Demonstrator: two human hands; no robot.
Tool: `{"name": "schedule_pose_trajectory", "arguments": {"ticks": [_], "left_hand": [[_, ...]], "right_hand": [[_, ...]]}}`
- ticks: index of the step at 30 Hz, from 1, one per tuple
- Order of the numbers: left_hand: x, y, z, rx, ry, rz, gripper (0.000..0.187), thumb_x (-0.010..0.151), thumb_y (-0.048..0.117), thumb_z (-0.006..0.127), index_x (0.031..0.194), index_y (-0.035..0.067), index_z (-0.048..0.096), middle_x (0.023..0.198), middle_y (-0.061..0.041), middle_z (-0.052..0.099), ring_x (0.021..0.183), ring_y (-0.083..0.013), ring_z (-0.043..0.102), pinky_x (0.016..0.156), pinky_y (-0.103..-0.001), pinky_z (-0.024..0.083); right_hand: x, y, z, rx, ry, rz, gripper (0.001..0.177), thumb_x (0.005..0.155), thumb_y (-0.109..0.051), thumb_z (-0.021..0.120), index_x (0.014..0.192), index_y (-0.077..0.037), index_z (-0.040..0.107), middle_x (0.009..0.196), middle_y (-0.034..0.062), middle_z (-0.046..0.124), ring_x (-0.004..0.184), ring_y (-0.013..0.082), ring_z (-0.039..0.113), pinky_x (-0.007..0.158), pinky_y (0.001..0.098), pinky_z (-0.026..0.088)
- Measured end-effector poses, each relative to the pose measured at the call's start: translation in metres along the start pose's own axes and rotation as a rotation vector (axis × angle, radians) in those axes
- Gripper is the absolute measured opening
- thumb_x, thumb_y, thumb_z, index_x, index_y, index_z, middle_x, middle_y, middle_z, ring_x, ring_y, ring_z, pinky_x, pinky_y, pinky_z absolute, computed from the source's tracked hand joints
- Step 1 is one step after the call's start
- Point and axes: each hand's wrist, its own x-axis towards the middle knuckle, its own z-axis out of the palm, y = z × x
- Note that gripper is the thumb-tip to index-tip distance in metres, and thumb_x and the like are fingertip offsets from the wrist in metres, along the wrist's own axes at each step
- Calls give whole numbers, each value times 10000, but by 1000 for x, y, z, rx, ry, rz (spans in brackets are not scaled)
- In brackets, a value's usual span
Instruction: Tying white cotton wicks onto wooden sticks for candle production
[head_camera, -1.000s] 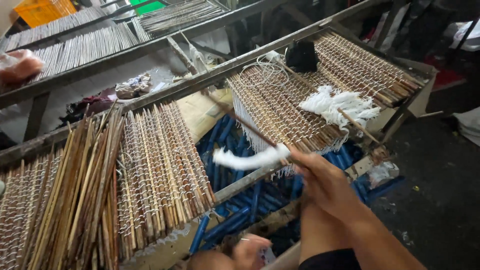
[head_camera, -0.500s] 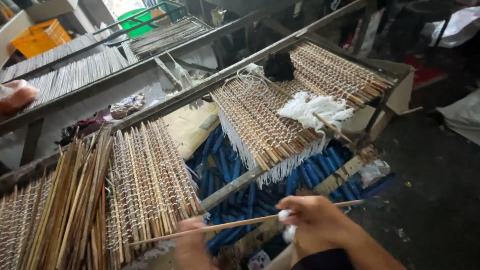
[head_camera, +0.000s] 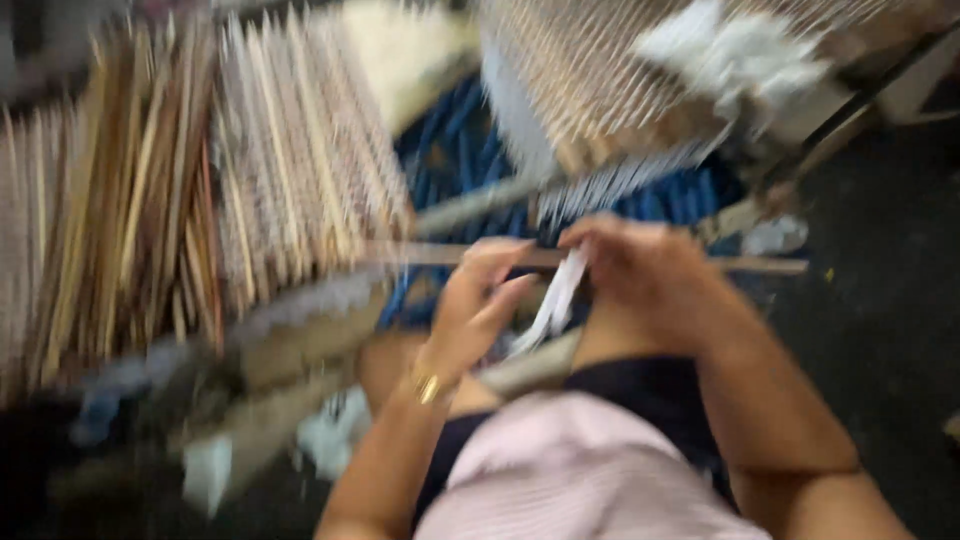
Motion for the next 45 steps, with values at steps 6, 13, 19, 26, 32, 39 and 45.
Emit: {"name": "schedule_pose_trajectory", "arguments": {"ticks": [6,13,19,26,32,39,45], "left_hand": [[-5,14,27,-156,-18,-54,85,1020,145,643,1060,97,700,1018,-21,719,922,-119,660,847,-261,539],[-24,22,24,-74,46,78,76,1003,138,687,1067,126,726,1002,-27,732,913,-180,683,847,-295,532],[-53,-11,25,-595,366,90,461,1045,483,608,1120,29,628,1045,-100,670,978,-201,661,911,-343,547],[-50,33,31,-154,161,23,146,963,206,715,1060,108,668,961,-31,658,731,-94,590,621,-222,481],[-45,35,23,-334,229,28,127,1064,215,588,1080,99,637,998,-28,614,785,-113,542,682,-251,438],[-64,21,21,-393,406,-2,315,1097,399,475,1012,106,553,849,-14,622,759,-100,593,748,-248,498],[-86,-35,13,-896,389,-267,509,1044,555,476,1119,86,659,887,-55,704,680,-144,660,562,-261,479]], "right_hand": [[-9,-7,-4,-124,-31,10,288,1026,-149,496,1264,-112,656,941,22,688,767,134,609,680,304,439],[-21,-9,14,-272,64,51,232,1025,-350,677,1119,-141,717,721,-11,592,615,138,547,593,327,384],[-36,-16,28,-433,197,-6,147,1022,-326,748,978,-185,748,665,-34,607,585,120,550,543,317,376],[-34,-32,36,-342,157,-124,177,1001,-315,674,1091,-178,741,772,-14,687,614,144,618,590,318,438],[-29,-18,31,-344,176,-186,197,1023,-325,654,1084,-173,764,638,-16,579,523,125,518,532,304,372],[-30,-10,35,-263,222,-241,125,1032,-224,711,1048,-108,755,714,-8,624,572,109,524,562,274,389],[-43,0,37,-359,179,-214,157,1066,-293,659,1077,-157,735,693,-13,610,592,149,585,568,322,407]]}}
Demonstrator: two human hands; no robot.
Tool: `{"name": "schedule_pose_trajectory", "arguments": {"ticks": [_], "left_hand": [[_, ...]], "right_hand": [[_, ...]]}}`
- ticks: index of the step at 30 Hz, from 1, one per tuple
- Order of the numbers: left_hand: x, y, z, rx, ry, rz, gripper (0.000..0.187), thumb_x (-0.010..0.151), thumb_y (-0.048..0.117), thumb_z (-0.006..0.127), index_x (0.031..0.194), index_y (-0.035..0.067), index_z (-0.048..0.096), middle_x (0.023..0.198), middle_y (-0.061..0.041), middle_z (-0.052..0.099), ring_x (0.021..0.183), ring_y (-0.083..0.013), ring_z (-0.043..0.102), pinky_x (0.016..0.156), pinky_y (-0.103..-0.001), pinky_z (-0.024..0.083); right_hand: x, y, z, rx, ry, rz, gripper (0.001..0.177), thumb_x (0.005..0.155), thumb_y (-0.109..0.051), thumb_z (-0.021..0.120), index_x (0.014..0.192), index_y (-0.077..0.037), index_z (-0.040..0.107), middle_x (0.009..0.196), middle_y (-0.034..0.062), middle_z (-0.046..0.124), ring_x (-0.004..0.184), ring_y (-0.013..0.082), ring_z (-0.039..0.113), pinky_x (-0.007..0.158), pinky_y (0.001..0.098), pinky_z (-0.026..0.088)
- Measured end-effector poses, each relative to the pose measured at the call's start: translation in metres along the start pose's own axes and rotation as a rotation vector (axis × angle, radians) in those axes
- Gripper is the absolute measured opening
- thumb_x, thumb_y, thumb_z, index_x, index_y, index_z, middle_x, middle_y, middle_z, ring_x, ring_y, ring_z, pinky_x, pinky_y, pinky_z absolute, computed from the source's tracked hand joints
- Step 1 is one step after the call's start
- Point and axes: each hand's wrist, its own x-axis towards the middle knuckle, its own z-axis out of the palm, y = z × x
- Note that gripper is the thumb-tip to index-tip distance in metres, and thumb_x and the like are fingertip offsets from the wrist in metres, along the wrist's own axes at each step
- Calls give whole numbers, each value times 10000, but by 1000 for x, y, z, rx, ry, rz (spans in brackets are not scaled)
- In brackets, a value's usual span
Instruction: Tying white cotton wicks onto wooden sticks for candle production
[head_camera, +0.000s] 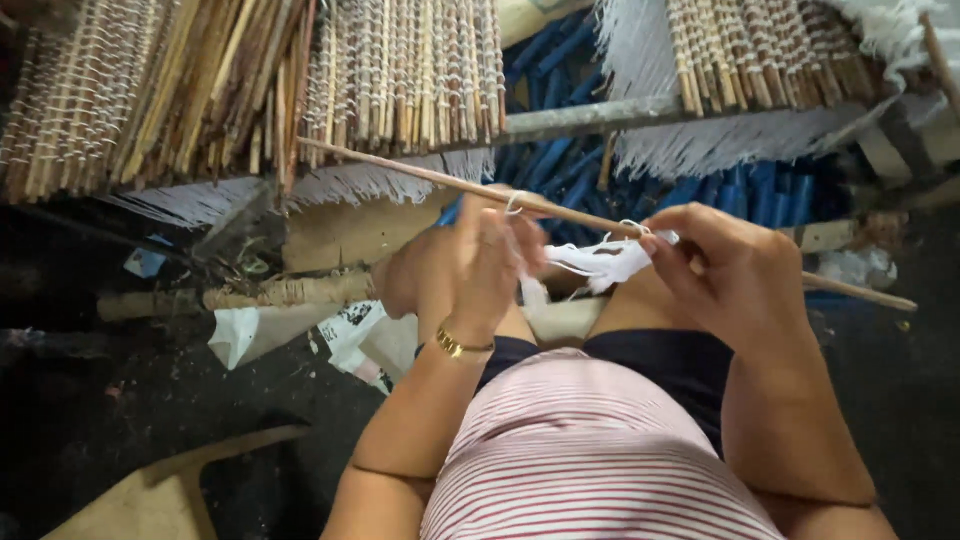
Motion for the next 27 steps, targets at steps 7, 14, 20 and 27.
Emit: {"name": "schedule_pose_trajectory", "arguments": {"ticks": [7,14,20,27], "left_hand": [[-10,38,61,770,-304,430,217,1052,278,607,1080,125,758,1168,-66,735,1107,-192,700,927,-316,599],[-6,20,59,515,-168,215,321,1002,297,675,1201,45,666,1090,-110,712,995,-208,714,842,-320,605],[-10,16,47,382,-97,319,212,1084,320,542,1060,134,642,1102,-111,734,903,-162,700,727,-262,557],[-15,38,70,706,-113,280,304,1000,357,675,1218,146,676,1086,24,696,780,-46,609,708,-204,506]], "right_hand": [[2,-8,0,-33,-14,-35,195,1033,-355,691,1063,-175,763,728,-24,664,583,137,586,563,311,420],[12,-19,-5,97,-100,-74,241,1080,-270,557,1180,-100,697,918,40,707,633,203,620,573,349,433],[11,-15,-9,57,-54,-38,186,1083,-222,608,1127,-101,742,911,25,696,605,154,568,566,321,401],[17,-28,-6,157,-71,-106,239,1098,-181,515,1162,-41,698,959,58,711,615,188,596,573,339,425]]}}
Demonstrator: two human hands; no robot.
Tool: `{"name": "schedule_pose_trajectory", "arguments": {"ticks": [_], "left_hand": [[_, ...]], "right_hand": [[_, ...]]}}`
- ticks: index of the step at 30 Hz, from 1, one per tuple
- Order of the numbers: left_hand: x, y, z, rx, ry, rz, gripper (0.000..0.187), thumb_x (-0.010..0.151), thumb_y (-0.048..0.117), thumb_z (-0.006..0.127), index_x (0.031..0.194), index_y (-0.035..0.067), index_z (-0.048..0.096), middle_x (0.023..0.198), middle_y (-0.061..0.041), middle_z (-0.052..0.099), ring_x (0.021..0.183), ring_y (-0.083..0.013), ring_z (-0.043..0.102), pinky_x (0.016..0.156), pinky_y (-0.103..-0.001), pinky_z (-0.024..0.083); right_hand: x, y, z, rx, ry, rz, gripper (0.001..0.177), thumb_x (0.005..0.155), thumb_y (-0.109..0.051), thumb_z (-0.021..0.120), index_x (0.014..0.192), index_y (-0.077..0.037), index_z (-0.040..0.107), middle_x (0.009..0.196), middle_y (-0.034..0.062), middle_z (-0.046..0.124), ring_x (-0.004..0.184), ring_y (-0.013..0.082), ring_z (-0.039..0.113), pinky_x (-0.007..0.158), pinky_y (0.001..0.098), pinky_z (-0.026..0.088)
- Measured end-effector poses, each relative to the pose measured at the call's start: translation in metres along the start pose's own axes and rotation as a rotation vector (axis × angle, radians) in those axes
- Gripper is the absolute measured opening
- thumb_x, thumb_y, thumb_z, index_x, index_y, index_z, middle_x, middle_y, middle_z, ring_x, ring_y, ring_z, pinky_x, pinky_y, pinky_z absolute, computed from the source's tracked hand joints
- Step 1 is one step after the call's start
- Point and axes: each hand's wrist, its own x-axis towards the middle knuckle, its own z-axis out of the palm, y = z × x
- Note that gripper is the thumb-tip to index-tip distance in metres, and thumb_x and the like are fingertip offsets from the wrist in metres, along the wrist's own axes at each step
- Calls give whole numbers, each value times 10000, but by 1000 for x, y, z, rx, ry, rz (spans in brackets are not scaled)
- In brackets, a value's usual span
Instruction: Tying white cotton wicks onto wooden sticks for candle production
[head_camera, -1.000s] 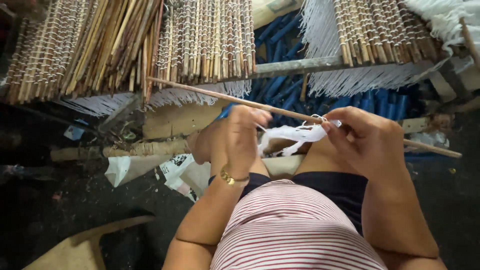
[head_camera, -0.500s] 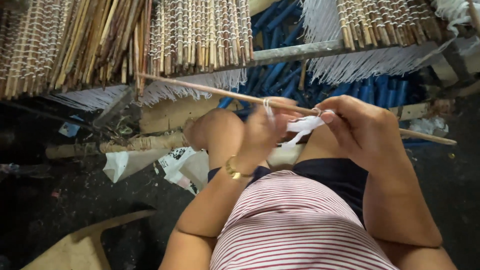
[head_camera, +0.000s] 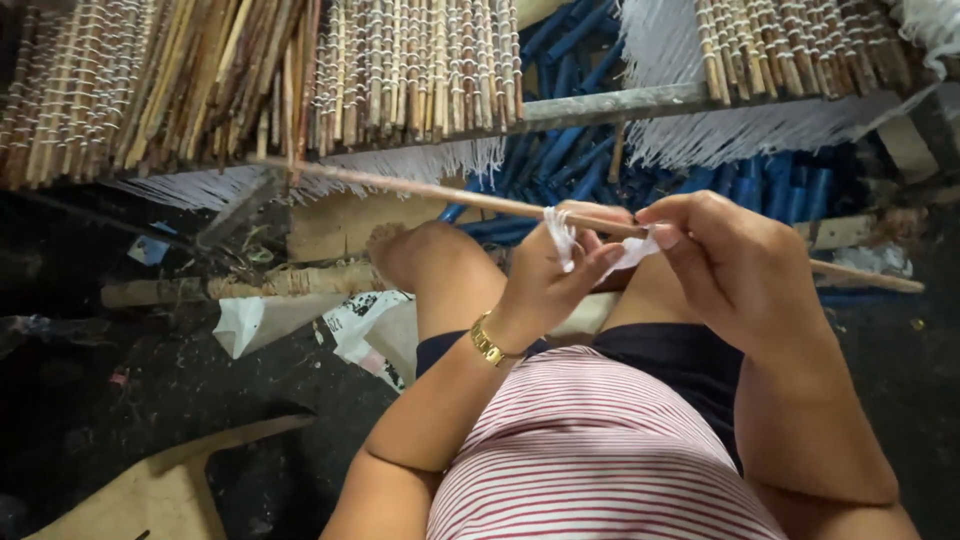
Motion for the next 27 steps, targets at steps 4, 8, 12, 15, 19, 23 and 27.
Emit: {"name": "schedule_pose_trajectory", "arguments": {"ticks": [4,8,12,15,19,23,27], "left_hand": [[-5,-24,-6,-395,100,-82,312,995,238,697,1205,59,551,1446,-170,578,1222,-198,638,907,-274,589],[-1,-15,3,32,79,92,93,915,123,779,1001,118,744,1041,-36,760,976,-151,739,891,-263,604],[-5,-35,4,212,20,172,101,990,145,727,1072,200,753,1077,14,778,918,-168,725,921,-333,513],[-3,-42,-6,-288,115,50,68,1035,50,634,1092,65,667,1098,-78,722,1073,-191,713,991,-318,607],[-5,-25,-12,-291,0,-98,237,1036,262,618,1134,53,563,1203,-164,721,1119,-223,717,965,-310,611],[-1,-19,-25,-268,-17,-1,112,1043,194,646,1117,112,632,1054,-71,723,734,-87,619,649,-212,535],[7,-14,-43,215,205,150,166,1085,201,557,1098,129,707,1053,-2,709,997,-152,693,883,-287,576]], "right_hand": [[-3,15,2,-72,33,47,236,1068,-292,616,1125,-91,728,936,29,681,601,154,560,595,313,410],[0,12,12,-85,85,52,244,1034,-354,669,998,-121,733,903,14,700,666,164,599,608,317,415],[-3,14,20,-152,123,69,302,1030,-401,666,905,-129,707,852,-9,690,665,157,620,561,318,401],[-3,22,13,-137,141,97,307,1019,-408,692,892,-128,706,768,-11,636,617,151,576,554,316,365],[-1,23,11,-161,131,65,307,1027,-419,673,908,-137,702,823,-25,673,623,132,588,554,304,370],[-1,30,6,-224,99,-30,193,1061,-339,644,1172,-218,745,930,-4,685,644,170,603,535,319,395],[-8,40,4,-248,39,-46,299,1109,-301,551,1366,-346,697,931,-27,626,553,182,499,460,333,328]]}}
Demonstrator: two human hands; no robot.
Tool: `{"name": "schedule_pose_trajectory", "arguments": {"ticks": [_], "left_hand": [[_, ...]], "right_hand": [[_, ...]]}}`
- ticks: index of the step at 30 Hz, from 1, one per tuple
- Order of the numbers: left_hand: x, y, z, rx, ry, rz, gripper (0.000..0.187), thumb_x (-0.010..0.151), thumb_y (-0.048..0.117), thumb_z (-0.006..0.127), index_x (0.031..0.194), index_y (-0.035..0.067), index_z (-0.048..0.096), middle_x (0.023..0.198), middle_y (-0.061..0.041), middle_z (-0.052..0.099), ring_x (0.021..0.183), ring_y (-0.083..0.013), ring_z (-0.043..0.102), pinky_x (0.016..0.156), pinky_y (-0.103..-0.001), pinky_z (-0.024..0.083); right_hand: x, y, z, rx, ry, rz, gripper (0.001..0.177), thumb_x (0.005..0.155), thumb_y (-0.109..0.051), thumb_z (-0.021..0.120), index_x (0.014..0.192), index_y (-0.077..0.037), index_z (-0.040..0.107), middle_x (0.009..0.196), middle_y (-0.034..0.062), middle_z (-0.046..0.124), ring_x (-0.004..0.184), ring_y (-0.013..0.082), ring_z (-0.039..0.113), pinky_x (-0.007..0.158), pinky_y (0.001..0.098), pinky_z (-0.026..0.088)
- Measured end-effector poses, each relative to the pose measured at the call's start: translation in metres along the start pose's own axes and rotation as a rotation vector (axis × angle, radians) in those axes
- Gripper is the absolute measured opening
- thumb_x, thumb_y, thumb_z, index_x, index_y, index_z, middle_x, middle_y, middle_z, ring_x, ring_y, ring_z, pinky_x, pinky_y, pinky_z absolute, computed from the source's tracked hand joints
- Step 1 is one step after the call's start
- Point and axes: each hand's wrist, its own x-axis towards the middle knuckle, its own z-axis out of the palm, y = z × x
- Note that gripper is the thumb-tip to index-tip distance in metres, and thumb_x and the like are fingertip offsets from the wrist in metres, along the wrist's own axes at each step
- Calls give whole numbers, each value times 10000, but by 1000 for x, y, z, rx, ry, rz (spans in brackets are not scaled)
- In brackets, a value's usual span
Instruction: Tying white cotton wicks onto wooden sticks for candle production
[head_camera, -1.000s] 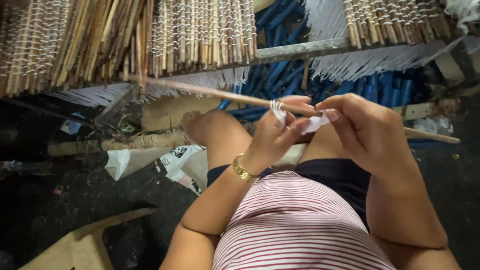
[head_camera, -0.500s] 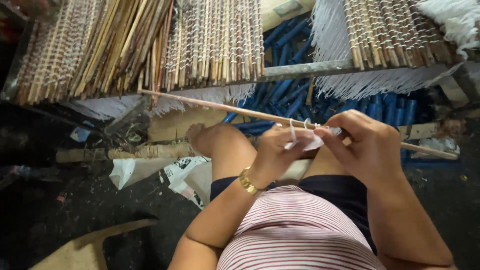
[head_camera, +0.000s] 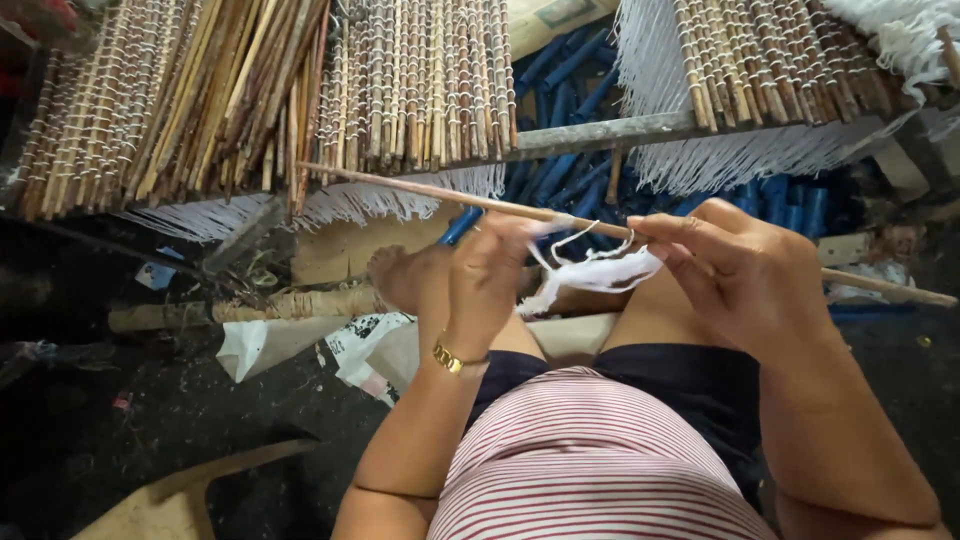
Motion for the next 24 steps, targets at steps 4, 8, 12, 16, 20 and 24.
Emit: {"name": "schedule_pose_trajectory", "arguments": {"ticks": [4,8,12,16,20,24], "left_hand": [[-1,0,11,-498,102,-132,157,1105,183,515,1136,57,603,1169,-111,674,1122,-238,700,1029,-354,604],[-3,-1,16,-455,-107,-184,64,1046,132,621,1100,128,587,1210,-140,678,1109,-189,689,928,-271,601],[-4,-14,14,-450,-122,-64,241,1020,-40,640,1205,111,675,1161,-52,659,1147,-159,670,1035,-250,586],[-6,0,3,-376,-155,-99,227,1074,49,605,1270,118,697,1140,-37,586,850,-83,554,582,-176,463],[-5,5,5,-388,-101,-259,194,912,44,755,961,126,587,976,-17,725,1007,-173,756,804,-245,622],[-2,6,8,-482,-26,-183,294,840,111,821,800,142,531,871,-25,694,886,-189,711,884,-362,650]], "right_hand": [[1,-1,-3,22,4,-20,309,1112,-248,580,1396,-334,665,950,2,637,548,189,497,478,343,340],[2,0,-1,61,-6,-46,322,1112,-251,576,1419,-307,656,894,23,588,537,189,447,470,342,310],[2,0,-4,96,1,-52,348,1114,-224,576,1451,-294,630,881,28,582,550,170,439,500,320,317],[4,-3,-7,121,-7,-21,308,1105,-213,596,1392,-291,677,895,17,602,580,158,458,508,319,317],[5,-4,-5,118,3,-43,318,1111,-191,607,1415,-266,668,922,35,627,608,170,496,512,324,323],[8,-13,-9,143,24,0,292,1117,-163,582,1373,-177,720,931,39,637,652,183,540,562,319,347]]}}
